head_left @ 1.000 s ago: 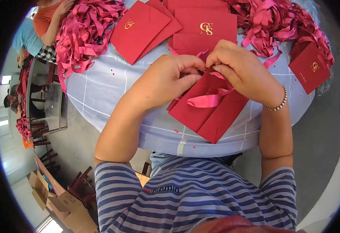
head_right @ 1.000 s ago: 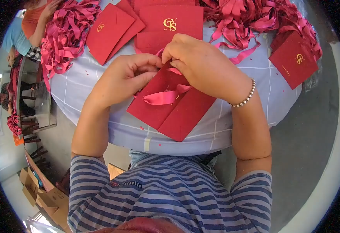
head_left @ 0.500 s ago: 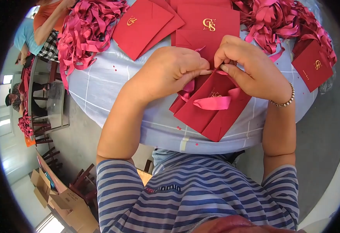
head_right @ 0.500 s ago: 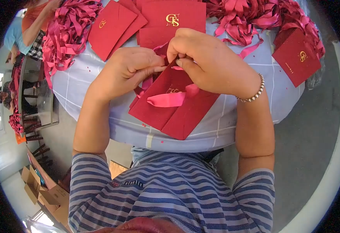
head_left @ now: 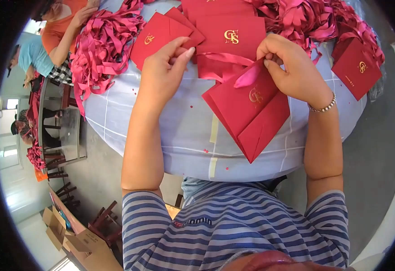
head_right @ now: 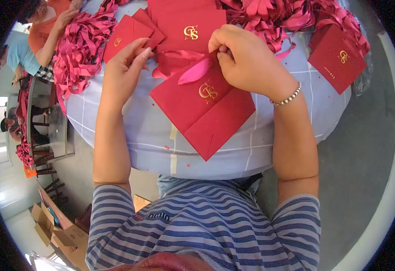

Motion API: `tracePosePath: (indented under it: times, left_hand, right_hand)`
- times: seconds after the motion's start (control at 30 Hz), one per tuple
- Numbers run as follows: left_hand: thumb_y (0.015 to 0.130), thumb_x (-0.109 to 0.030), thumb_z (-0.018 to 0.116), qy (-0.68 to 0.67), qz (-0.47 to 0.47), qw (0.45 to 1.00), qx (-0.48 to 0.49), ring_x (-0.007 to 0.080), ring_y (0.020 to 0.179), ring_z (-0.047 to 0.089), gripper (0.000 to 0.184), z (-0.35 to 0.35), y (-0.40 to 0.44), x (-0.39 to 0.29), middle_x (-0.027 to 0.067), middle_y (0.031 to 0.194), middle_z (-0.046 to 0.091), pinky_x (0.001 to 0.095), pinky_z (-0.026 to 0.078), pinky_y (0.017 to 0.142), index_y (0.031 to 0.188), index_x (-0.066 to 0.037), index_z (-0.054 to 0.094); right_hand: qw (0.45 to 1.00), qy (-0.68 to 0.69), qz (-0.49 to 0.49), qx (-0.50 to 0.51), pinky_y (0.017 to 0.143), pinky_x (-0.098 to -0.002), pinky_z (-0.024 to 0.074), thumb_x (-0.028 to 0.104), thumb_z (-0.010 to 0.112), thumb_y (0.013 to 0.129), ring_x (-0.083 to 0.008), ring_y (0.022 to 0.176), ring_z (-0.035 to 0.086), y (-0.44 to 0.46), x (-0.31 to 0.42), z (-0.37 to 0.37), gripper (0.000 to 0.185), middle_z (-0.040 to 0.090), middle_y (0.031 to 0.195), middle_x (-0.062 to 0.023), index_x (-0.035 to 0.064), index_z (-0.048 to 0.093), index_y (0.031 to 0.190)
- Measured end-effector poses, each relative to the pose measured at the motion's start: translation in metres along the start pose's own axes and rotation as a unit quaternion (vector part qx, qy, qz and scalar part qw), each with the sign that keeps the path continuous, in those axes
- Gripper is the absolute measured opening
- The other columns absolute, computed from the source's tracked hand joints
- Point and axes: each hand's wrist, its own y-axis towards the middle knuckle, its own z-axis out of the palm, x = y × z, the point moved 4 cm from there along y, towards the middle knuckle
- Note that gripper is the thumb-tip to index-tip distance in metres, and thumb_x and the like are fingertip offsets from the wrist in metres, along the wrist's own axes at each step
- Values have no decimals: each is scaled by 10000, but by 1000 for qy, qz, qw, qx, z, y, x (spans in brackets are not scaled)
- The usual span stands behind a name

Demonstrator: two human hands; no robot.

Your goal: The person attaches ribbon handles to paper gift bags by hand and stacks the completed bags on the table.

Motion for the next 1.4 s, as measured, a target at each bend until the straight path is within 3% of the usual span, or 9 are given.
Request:
tracePosePath:
  times: [0.2, 0.23, 0.37, 0.47, 0.57, 0.73, 0.8, 1.1, 1.4]
  left_hand:
    - [946, -119, 663, -30, -10, 999, 31, 56, 762, 566, 355, 10, -3, 0, 3, 896, 653, 205, 457, 659, 1276, 1, 607]
    - [915, -148, 704, -35, 6, 999, 16, 65, 704, 573, 370, 10, -3, -4, 48, 829, 664, 221, 488, 643, 1230, 25, 616]
    - [897, -124, 714, -33, 29, 998, 53, 76, 716, 576, 376, 13, -7, -10, 61, 822, 661, 228, 488, 649, 1225, 32, 617]
    - [900, -82, 699, 50, 55, 994, 85, 51, 717, 541, 355, 13, -7, -10, 12, 857, 648, 206, 453, 634, 1234, 18, 626]
    - [881, -57, 708, 59, 78, 992, 83, 62, 710, 547, 353, 13, -9, -12, 23, 856, 656, 214, 464, 639, 1217, 23, 634]
    - [854, -96, 735, 59, 113, 990, 64, 123, 694, 560, 382, 16, -10, -10, 106, 882, 662, 262, 491, 652, 1195, 40, 631]
    - [831, -94, 753, 34, 55, 997, 45, 118, 699, 551, 489, 18, -10, -9, 92, 921, 643, 258, 489, 649, 1273, 33, 587]
    - [744, -15, 797, 13, -7, 995, 94, 74, 691, 489, 825, 37, -13, -12, 36, 930, 534, 209, 442, 624, 1467, -18, 400]
    - [739, 83, 758, -37, -29, 991, 122, 64, 647, 452, 965, 38, -11, 1, 2, 812, 485, 193, 413, 598, 1542, -76, 248]
  right_hand:
    - [970, 241, 33, 15, 659, -246, 466, 101, 563, 911, -87, 765, 548, 3, -17, -32, 66, 578, 844, 5, 44, 562, 878]
    - [814, 545, 195, -57, 714, -265, 538, 176, 541, 980, -119, 816, 636, -13, -18, -28, 139, 632, 865, -27, 55, 582, 926]
    - [697, 700, 119, -94, 740, -301, 594, 151, 494, 1009, -201, 827, 707, -16, -51, -62, 202, 705, 980, -108, 40, 632, 1105]
    - [785, 588, 60, -185, 771, -325, 603, 114, 493, 1001, -209, 880, 712, -32, -62, -116, 216, 710, 1038, -111, 45, 636, 1146]
    - [755, 584, 126, -271, 792, -358, 605, 65, 505, 988, -217, 893, 712, -53, -65, -160, 212, 704, 1086, -118, 30, 637, 1150]
    - [834, 535, 116, -65, 882, -354, 575, -21, 565, 933, -208, 1012, 685, -91, -127, -225, 295, 691, 1144, -112, 13, 625, 1220]
    - [909, 236, 282, -195, 914, -326, 554, -58, 546, 924, -199, 1066, 665, -107, -157, -265, 347, 676, 1192, -102, 3, 605, 1261]
    - [845, 46, 248, -471, 880, -278, 542, -36, 502, 900, -198, 998, 676, -117, -137, -294, 303, 700, 1118, -135, -47, 645, 1167]
    - [991, -102, 88, -25, 788, -280, 533, 73, 629, 917, -165, 877, 663, -39, -44, -115, 230, 692, 993, -97, 6, 658, 1135]
